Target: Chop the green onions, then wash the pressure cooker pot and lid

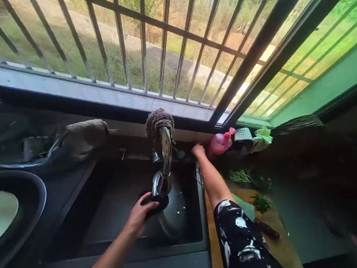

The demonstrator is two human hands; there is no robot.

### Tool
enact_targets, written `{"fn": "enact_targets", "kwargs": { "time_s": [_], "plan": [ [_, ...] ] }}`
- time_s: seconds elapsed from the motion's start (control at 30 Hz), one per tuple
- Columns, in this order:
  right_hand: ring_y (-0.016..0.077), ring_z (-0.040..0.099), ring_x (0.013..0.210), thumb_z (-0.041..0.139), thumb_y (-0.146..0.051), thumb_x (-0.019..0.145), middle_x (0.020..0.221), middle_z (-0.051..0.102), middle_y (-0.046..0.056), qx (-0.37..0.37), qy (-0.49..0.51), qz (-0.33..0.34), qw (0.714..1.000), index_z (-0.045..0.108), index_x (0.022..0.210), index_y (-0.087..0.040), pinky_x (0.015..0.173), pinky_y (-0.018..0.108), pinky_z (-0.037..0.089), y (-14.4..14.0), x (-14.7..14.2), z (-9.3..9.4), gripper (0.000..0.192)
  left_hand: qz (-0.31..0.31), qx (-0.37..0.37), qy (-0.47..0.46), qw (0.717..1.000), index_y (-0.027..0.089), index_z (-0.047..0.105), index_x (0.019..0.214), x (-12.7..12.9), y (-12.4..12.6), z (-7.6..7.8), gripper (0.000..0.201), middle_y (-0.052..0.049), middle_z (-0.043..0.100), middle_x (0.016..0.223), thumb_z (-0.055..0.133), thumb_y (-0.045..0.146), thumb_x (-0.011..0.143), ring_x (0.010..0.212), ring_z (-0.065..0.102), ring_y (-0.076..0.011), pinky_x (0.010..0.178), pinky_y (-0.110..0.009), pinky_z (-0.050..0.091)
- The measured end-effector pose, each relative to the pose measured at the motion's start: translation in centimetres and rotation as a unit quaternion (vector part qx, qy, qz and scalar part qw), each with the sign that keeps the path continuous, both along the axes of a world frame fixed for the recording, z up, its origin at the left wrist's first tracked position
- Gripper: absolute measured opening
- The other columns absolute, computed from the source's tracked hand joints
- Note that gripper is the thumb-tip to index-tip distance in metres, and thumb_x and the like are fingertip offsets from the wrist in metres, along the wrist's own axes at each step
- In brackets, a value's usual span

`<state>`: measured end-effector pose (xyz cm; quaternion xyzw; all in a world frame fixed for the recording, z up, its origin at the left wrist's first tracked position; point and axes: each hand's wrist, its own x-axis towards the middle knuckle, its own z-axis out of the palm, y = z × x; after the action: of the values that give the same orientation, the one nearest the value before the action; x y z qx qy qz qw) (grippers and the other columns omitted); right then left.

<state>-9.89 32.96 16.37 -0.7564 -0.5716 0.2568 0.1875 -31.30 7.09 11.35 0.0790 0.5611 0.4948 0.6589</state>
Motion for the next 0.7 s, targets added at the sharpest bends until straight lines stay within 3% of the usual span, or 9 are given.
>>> {"fn": "enact_targets", "kwargs": {
  "time_s": [0.1,0.2,0.27,0.37,0.53,0.6,0.7],
  "plan": [
    [0.0308,0.050,0.112,0.043,-0.010,0.083,0.124,0.044,0.027,-0.016,-0.048,-0.003,0.999,0.040,0.137,-0.010,0.088,0.045,0.041,-0.3,0.7,-5.0,0.054,0.020,-0.015,0.007,1.000,0.013,0.058,0.105,0.0,0.1,0.0,0.066,-0.005,0.070,0.071,0.081,0.014,0.043,0.065,0.061,-0.0166,0.062,-0.024,0.043],
    [0.0264,0.053,0.104,0.040,-0.011,0.083,0.122,0.043,0.020,0.032,-0.100,-0.016,0.994,0.038,0.139,-0.016,0.087,0.039,0.042,-1.3,1.6,-7.5,0.056,0.037,-0.013,-0.010,0.999,0.012,0.063,0.099,0.5,0.4,0.4,0.057,-0.006,0.070,0.072,0.081,0.019,0.045,0.065,0.061,-0.0171,0.060,-0.025,0.043],
    [0.0237,0.054,0.100,0.042,-0.014,0.082,0.115,0.046,0.015,0.082,-0.075,-0.013,0.994,0.042,0.137,-0.018,0.087,0.035,0.043,-3.4,2.2,-7.8,0.055,0.057,-0.005,-0.026,0.998,0.011,0.066,0.093,0.9,0.7,0.6,0.047,-0.006,0.071,0.078,0.079,0.024,0.051,0.068,0.062,-0.0166,0.059,-0.024,0.043],
    [0.0196,0.053,0.095,0.043,-0.013,0.077,0.097,0.050,0.008,0.135,0.035,0.055,0.989,0.056,0.123,-0.018,0.090,0.030,0.042,-9.4,1.6,-7.1,0.047,0.103,-0.009,-0.051,0.993,0.011,0.068,0.084,1.5,1.4,0.7,0.031,-0.005,0.070,0.078,0.075,0.025,0.058,0.066,0.061,-0.0153,0.058,-0.023,0.045],
    [0.0162,0.050,0.088,0.044,-0.016,0.079,0.092,0.046,0.004,0.183,0.202,0.155,0.950,0.064,0.099,-0.019,0.083,0.028,0.044,-20.9,-5.3,-6.6,0.029,0.100,-0.024,-0.117,0.988,0.011,0.065,0.076,1.8,2.2,0.4,0.011,-0.002,0.064,0.063,0.066,0.019,0.068,0.053,0.058,-0.0142,0.051,-0.024,0.046],
    [0.0182,0.048,0.094,0.052,-0.024,0.081,0.097,0.046,0.004,0.201,0.199,0.167,0.945,0.062,0.100,-0.020,0.087,0.032,0.042,-23.6,-8.1,-7.4,0.022,0.106,-0.028,-0.121,0.987,0.011,0.064,0.073,1.9,2.0,0.2,0.006,-0.003,0.063,0.061,0.061,0.016,0.071,0.051,0.057,-0.0139,0.049,-0.024,0.047],
    [0.0204,0.044,0.097,0.058,-0.029,0.082,0.099,0.047,0.005,0.218,0.154,0.131,0.955,0.062,0.098,-0.021,0.089,0.037,0.038,-24.7,-9.7,-9.5,0.019,0.135,-0.061,-0.106,0.983,0.012,0.060,0.068,1.8,1.4,-0.4,0.003,-0.003,0.062,0.060,0.059,0.013,0.071,0.050,0.057,-0.0138,0.048,-0.024,0.048]
  ]
}}
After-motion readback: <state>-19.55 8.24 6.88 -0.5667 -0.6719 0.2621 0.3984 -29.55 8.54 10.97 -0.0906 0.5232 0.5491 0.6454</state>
